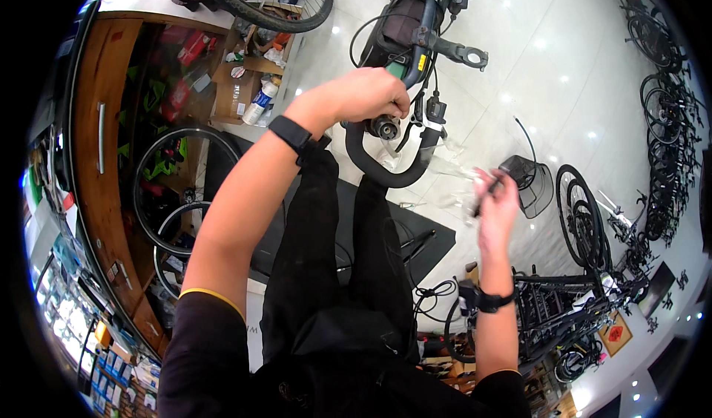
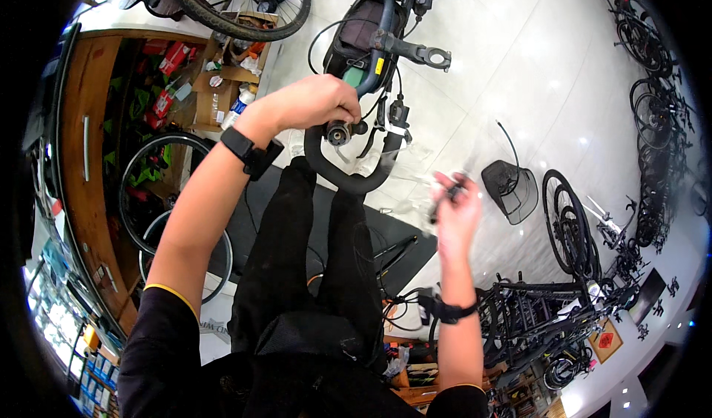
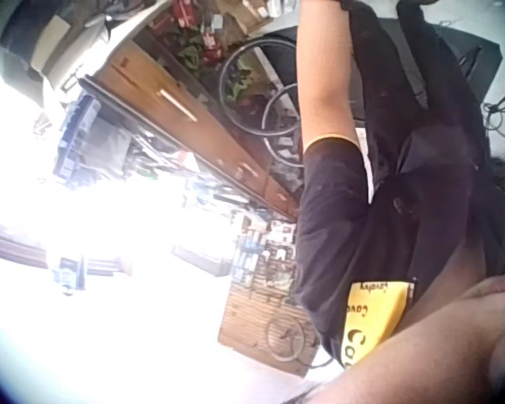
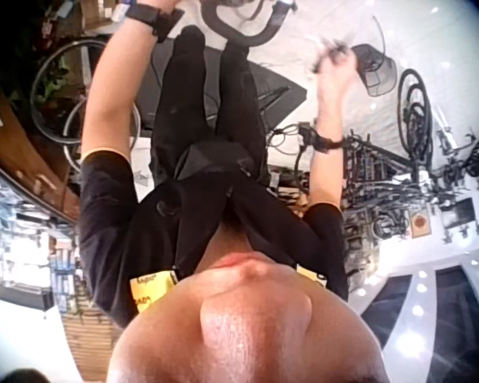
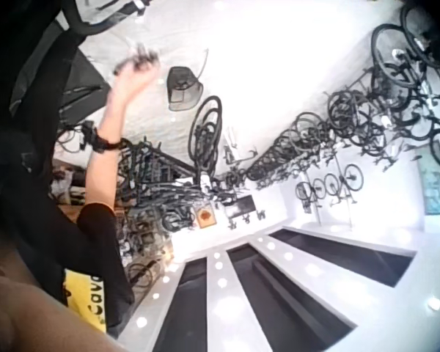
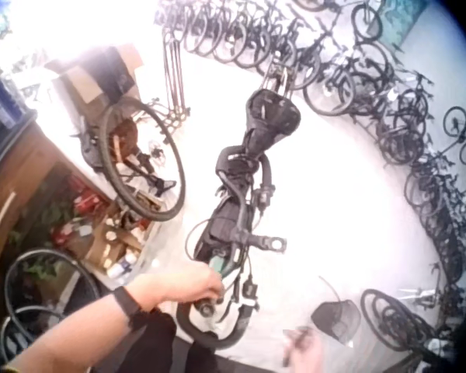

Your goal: The person wraps the bicycle stem with tape and cuts the excess with scissors. They then install the handlebar onto the stem and secure it with bolts.

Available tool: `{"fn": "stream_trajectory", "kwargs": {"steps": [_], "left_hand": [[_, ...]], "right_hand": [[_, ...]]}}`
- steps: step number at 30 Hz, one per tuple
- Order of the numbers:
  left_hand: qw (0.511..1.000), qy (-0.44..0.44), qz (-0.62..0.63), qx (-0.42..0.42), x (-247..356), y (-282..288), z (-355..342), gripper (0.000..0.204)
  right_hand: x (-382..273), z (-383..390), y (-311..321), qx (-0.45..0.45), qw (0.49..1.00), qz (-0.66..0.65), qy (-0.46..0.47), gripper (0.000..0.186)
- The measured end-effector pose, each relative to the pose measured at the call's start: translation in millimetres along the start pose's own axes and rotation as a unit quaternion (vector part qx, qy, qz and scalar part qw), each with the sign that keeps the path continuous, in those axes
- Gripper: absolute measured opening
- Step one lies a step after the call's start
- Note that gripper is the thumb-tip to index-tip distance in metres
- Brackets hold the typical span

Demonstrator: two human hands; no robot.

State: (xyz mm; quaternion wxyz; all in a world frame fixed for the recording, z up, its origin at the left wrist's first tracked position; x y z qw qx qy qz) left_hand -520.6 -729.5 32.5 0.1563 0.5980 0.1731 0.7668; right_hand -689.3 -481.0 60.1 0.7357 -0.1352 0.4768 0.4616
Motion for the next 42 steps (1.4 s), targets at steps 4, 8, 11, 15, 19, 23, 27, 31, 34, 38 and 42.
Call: {"fn": "stream_trajectory", "kwargs": {"steps": [4, 8, 11, 15, 19, 23, 27, 31, 34, 38, 42], "left_hand": [[0.983, 0.012, -0.156, -0.093, 28.0, -2.6, -19.6, 0.012], [0.944, -0.141, -0.292, -0.053, 76.6, -19.9, -12.1, 0.007], [0.937, -0.129, -0.320, -0.056, 101.3, -29.4, 13.1, 0.008], [0.936, -0.104, -0.336, -0.026, 118.3, -40.5, 50.5, 0.007], [0.944, -0.103, -0.309, -0.042, 122.3, -44.6, 73.0, 0.008], [0.945, -0.128, -0.300, -0.029, 153.7, -59.0, 93.9, 0.010], [0.986, 0.042, -0.092, 0.130, 148.9, -37.8, 114.8, 0.027], [0.968, 0.091, 0.012, 0.234, 200.9, -35.2, 125.9, 0.036], [0.952, 0.115, -0.040, 0.280, 240.0, -42.7, 140.2, 0.034], [0.928, 0.234, 0.030, 0.287, 253.7, -52.5, 183.8, 0.032], [0.907, 0.241, 0.068, 0.339, 269.1, -51.3, 222.8, 0.027]], "right_hand": [[57.3, -5.5, -59.0, -0.054, 0.991, -0.068, -0.103, 0.040], [67.8, -1.5, -73.2, -0.013, 0.983, -0.130, -0.130, 0.035], [69.3, -0.4, -68.2, -0.029, 0.978, -0.151, -0.138, 0.037], [56.9, 1.3, -65.1, -0.042, 0.980, -0.153, -0.117, 0.040], [48.5, -2.5, -53.0, -0.037, 0.989, -0.107, -0.095, 0.041], [36.9, -6.2, -46.1, -0.044, 0.992, -0.102, -0.059, 0.043], [-3.5, 15.0, -44.6, -0.100, 0.991, -0.090, -0.014, 0.044], [-56.4, 54.3, -60.6, -0.200, 0.978, -0.022, 0.053, 0.056], [-84.5, 93.4, -79.3, -0.302, 0.952, -0.028, 0.040, 0.062], [-104.2, 121.6, -97.8, -0.352, 0.932, 0.066, 0.057, 0.059], [-122.2, 144.7, -127.2, -0.430, 0.895, 0.065, 0.096, 0.055]]}}
Point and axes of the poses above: each hand's wrist, its own z-axis away from the middle knuckle, its own y-axis out of the back of the hand, x = y × z, the point moved 7 cm from there along -z, towards the middle knuckle, and after that the axes turned 8 degrees about -x, right-handed, at the moved point
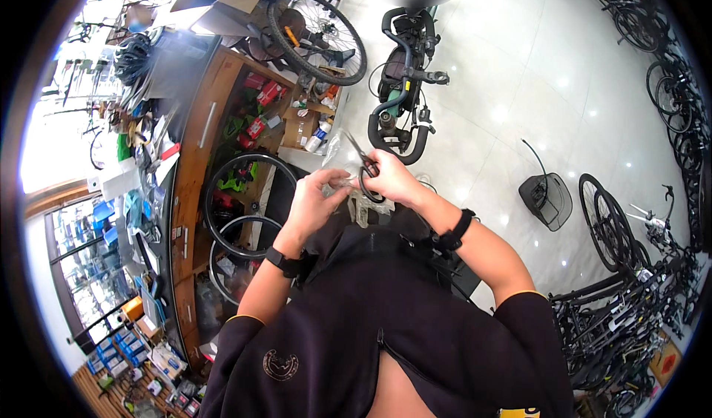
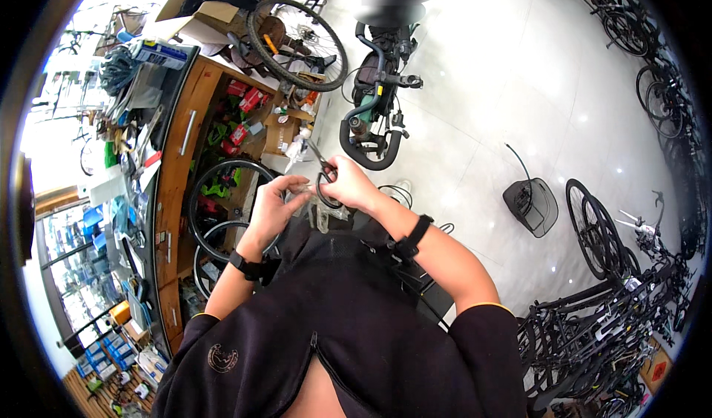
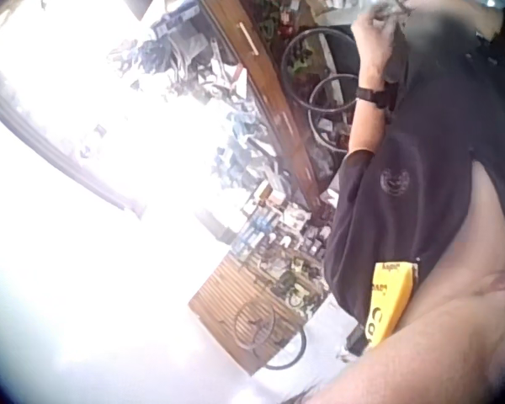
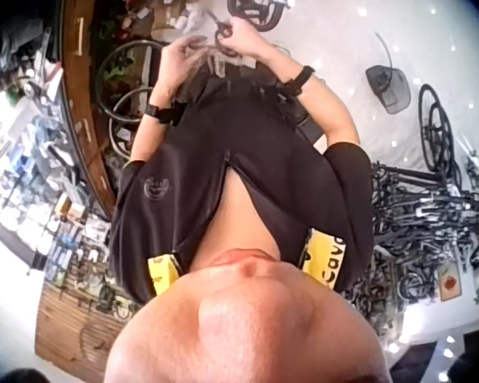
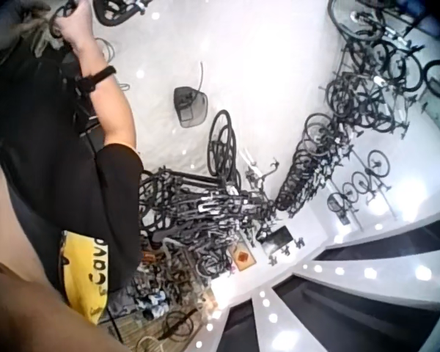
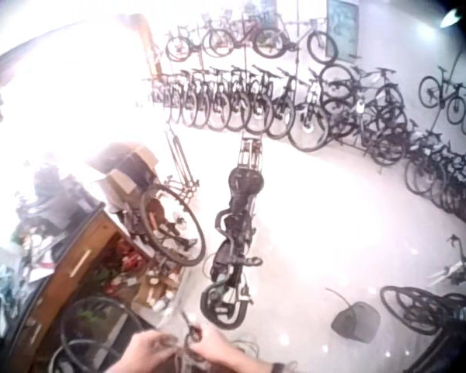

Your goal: The person wraps the bicycle stem with tape and cuts the excess with scissors. They then install the handlebar onto the stem and secure it with bolts.

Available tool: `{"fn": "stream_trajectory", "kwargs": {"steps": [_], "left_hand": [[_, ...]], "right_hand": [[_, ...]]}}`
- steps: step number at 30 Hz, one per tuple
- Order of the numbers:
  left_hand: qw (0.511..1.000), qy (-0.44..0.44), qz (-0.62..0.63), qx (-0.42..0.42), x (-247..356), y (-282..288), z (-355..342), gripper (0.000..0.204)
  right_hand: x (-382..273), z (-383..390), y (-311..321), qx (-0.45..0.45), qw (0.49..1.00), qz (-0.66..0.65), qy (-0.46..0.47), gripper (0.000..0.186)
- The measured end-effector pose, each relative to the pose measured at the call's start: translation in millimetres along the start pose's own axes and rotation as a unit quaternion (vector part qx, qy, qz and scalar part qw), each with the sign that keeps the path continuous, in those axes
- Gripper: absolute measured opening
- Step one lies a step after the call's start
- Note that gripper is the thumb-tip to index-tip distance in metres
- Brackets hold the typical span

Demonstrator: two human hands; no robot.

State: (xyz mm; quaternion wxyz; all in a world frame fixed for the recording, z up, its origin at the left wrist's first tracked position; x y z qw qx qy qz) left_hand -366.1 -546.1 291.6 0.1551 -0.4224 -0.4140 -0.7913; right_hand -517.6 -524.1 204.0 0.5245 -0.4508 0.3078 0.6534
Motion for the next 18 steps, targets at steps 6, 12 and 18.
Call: {"fn": "stream_trajectory", "kwargs": {"steps": [6, 12, 18], "left_hand": [[0.984, -0.077, -0.141, 0.080, -6.5, 45.7, 42.9, 0.019], [0.974, 0.019, 0.008, 0.226, -112.0, 140.6, 99.6, 0.018], [0.913, 0.067, 0.166, 0.366, -250.8, 210.0, 203.6, 0.019]], "right_hand": [[-28.5, -11.0, -40.1, -0.074, 0.995, 0.051, 0.053, 0.058], [-73.1, -19.9, -32.3, 0.061, 0.981, 0.012, 0.182, 0.036], [-105.3, -68.1, -97.0, 0.075, 0.994, 0.019, 0.083, 0.047]]}}
Point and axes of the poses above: each hand's wrist, its own z-axis away from the middle knuckle, its own y-axis out of the back of the hand, x = y × z, the point moved 7 cm from there along -z, towards the middle knuckle, and after that the axes turned 8 degrees about -x, right-handed, at the moved point
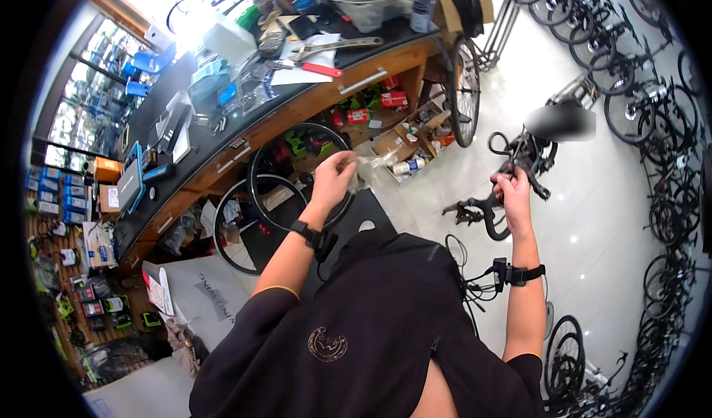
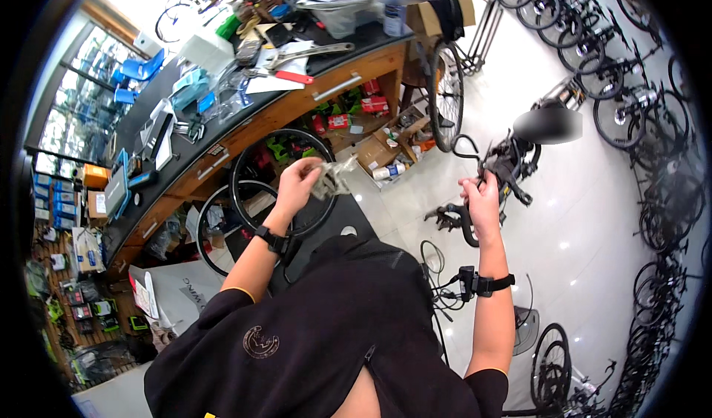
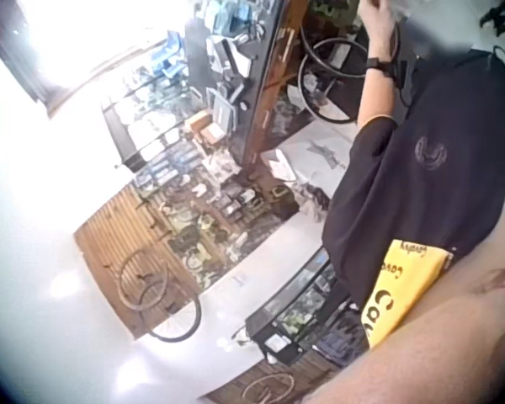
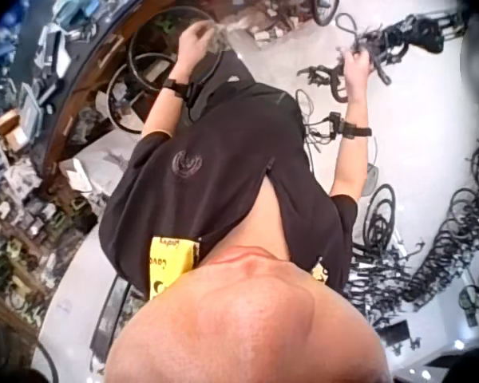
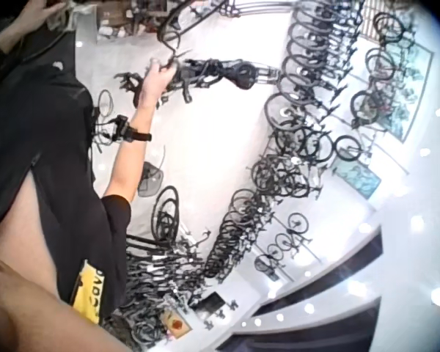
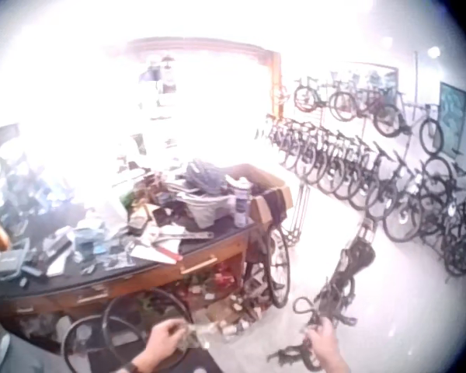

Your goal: The person wraps the bicycle stem with tape and cuts the excess with scissors. They then install the handlebar onto the stem and secure it with bolts.

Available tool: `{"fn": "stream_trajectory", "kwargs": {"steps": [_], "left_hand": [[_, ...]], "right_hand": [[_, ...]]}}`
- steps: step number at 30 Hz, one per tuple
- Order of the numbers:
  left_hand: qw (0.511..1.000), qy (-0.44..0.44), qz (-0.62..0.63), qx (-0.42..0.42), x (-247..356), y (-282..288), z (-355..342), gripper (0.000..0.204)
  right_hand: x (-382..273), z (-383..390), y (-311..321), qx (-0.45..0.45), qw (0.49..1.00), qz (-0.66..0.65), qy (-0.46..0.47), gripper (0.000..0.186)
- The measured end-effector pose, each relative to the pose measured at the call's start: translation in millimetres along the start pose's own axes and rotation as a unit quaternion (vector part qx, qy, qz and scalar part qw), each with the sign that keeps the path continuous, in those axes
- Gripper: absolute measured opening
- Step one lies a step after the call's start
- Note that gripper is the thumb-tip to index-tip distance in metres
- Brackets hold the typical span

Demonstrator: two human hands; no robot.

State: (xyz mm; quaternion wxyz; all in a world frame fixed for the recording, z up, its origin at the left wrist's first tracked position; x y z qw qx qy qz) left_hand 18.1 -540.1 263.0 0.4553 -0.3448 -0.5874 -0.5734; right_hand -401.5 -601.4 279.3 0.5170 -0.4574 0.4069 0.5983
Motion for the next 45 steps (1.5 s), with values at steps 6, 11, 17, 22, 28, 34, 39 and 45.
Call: {"fn": "stream_trajectory", "kwargs": {"steps": [6, 11, 17, 22, 28, 34, 39, 45], "left_hand": [[0.991, 0.054, 0.058, 0.108, -108.4, 133.5, 39.9, 0.028], [0.964, 0.132, 0.078, 0.217, -145.0, 203.8, 96.4, 0.033], [0.947, 0.154, 0.062, 0.277, -178.7, 228.8, 154.3, 0.024], [0.912, 0.304, -0.123, 0.245, -169.5, 241.1, 225.8, 0.029], [0.838, 0.486, -0.143, 0.204, -242.8, 260.1, 328.3, 0.032], [0.799, 0.565, -0.129, 0.161, -257.0, 268.9, 338.1, 0.031], [0.802, 0.564, -0.129, 0.148, -273.7, 288.7, 336.2, 0.031], [0.845, 0.486, -0.174, 0.142, -292.9, 337.0, 316.4, 0.031]], "right_hand": [[-31.9, -50.1, -121.9, -0.022, 0.961, 0.272, 0.029, 0.064], [-91.7, -93.9, -240.2, -0.044, 0.886, 0.435, 0.155, 0.073], [-89.0, -210.8, -318.7, -0.085, 0.881, 0.421, 0.198, 0.044], [-115.1, -292.3, -394.3, -0.074, 0.921, 0.371, 0.097, 0.035], [-103.0, -388.1, -435.9, -0.008, 0.900, 0.421, 0.112, 0.061], [-86.6, -433.2, -469.6, 0.100, 0.821, 0.559, 0.057, 0.057], [-81.1, -438.6, -479.3, 0.084, 0.783, 0.613, 0.056, 0.040], [-120.4, -381.2, -467.8, 0.155, 0.754, 0.583, 0.259, 0.023]]}}
Point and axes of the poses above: each hand's wrist, its own z-axis away from the middle knuckle, its own y-axis out of the back of the hand, x = y × z, the point moved 7 cm from there along -z, towards the middle knuckle, and after that the axes turned 8 degrees about -x, right-handed, at the moved point
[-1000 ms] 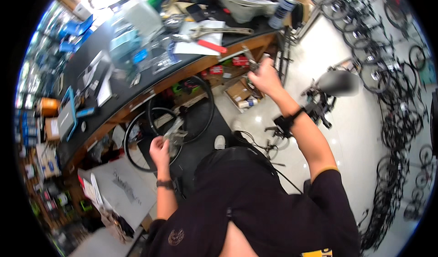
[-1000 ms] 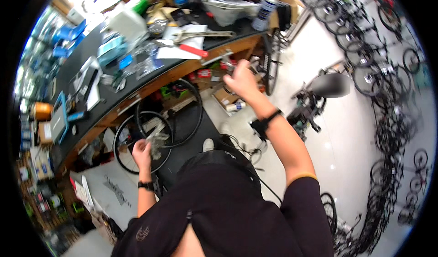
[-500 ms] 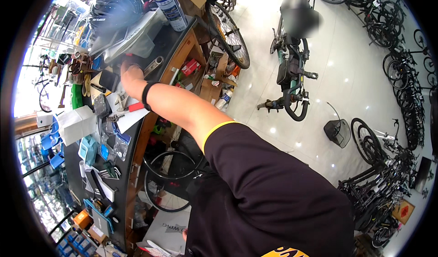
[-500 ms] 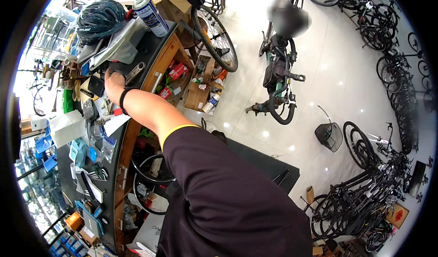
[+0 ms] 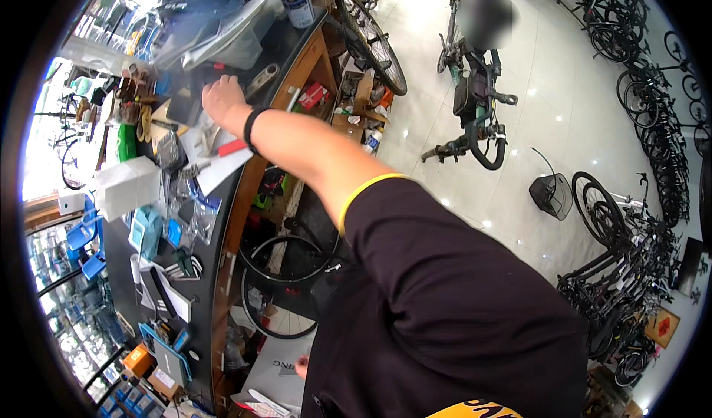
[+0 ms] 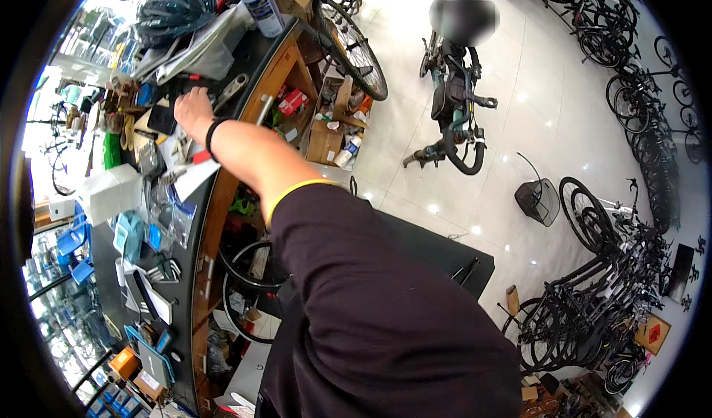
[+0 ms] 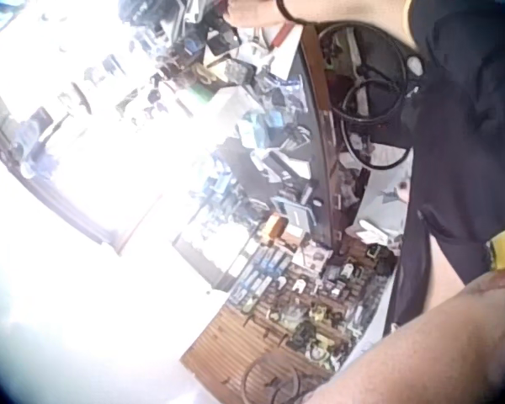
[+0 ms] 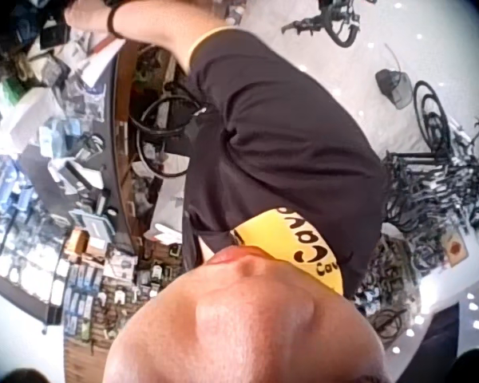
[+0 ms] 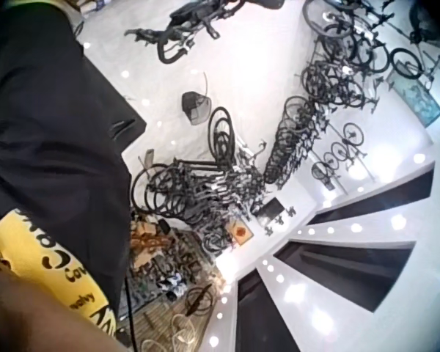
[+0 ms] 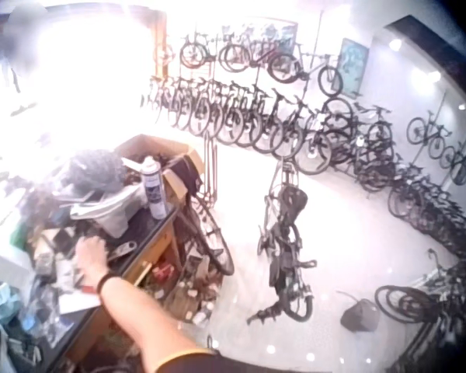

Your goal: The person wraps the bicycle stem with tape and cuts the excess with scissors. They then install the handlebar onto the stem and secure it with bolts.

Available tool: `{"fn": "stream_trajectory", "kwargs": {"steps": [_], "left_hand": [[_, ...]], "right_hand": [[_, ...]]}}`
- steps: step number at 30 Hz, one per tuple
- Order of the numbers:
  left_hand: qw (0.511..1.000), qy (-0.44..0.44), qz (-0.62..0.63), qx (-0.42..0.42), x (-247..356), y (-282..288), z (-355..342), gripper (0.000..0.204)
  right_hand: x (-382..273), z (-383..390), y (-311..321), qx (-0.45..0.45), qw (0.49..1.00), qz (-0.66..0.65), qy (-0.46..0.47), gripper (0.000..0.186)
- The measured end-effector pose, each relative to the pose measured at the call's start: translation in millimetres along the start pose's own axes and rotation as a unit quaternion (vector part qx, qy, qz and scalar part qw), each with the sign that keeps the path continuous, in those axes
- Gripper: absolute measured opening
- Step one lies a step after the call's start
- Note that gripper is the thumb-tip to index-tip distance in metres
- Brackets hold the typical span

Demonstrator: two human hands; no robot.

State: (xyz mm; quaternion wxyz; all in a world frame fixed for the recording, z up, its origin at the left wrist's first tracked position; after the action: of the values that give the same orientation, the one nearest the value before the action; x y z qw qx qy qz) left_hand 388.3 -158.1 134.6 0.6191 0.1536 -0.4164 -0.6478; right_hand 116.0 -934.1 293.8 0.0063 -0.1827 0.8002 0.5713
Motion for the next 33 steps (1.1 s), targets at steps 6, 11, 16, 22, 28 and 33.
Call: {"fn": "stream_trajectory", "kwargs": {"steps": [6, 11, 16, 22, 28, 33], "left_hand": [[0.961, -0.262, 0.029, 0.080, 154.1, 25.2, -4.1, 0.021], [0.922, -0.375, 0.024, -0.094, 296.0, -24.4, 19.4, 0.018], [0.876, -0.437, 0.004, -0.206, 375.9, -116.9, 5.3, 0.022], [0.815, -0.467, 0.070, -0.335, 479.7, -228.9, 25.2, 0.014], [0.846, -0.375, 0.021, -0.378, 549.5, -315.9, 34.9, 0.027], [0.860, -0.338, 0.037, -0.382, 583.5, -362.6, 11.2, 0.023]], "right_hand": [[-17.4, 147.0, 78.7, -0.182, 0.960, -0.179, 0.118, 0.015], [120.2, 280.8, 146.6, -0.251, 0.954, -0.135, -0.096, 0.021], [292.9, 454.8, 256.3, -0.163, 0.921, -0.048, -0.351, 0.038], [400.0, 715.1, 339.4, -0.075, 0.847, 0.018, -0.526, 0.040], [405.7, 960.4, 323.3, -0.098, 0.735, -0.038, -0.670, 0.039], [330.4, 1046.5, 298.4, -0.023, 0.535, -0.259, -0.804, 0.036]]}}
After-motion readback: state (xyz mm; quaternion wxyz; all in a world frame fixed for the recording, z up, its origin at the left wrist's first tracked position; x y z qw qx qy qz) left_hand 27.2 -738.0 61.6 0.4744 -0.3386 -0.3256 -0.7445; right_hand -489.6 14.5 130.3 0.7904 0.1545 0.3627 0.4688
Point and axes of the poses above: each hand's wrist, its own z-axis away from the middle knuckle, its own y-axis out of the back of the hand, x = y × z, the point moved 7 cm from there along -z, towards the middle knuckle, and after that the axes turned 8 degrees about -x, right-handed, at the moved point
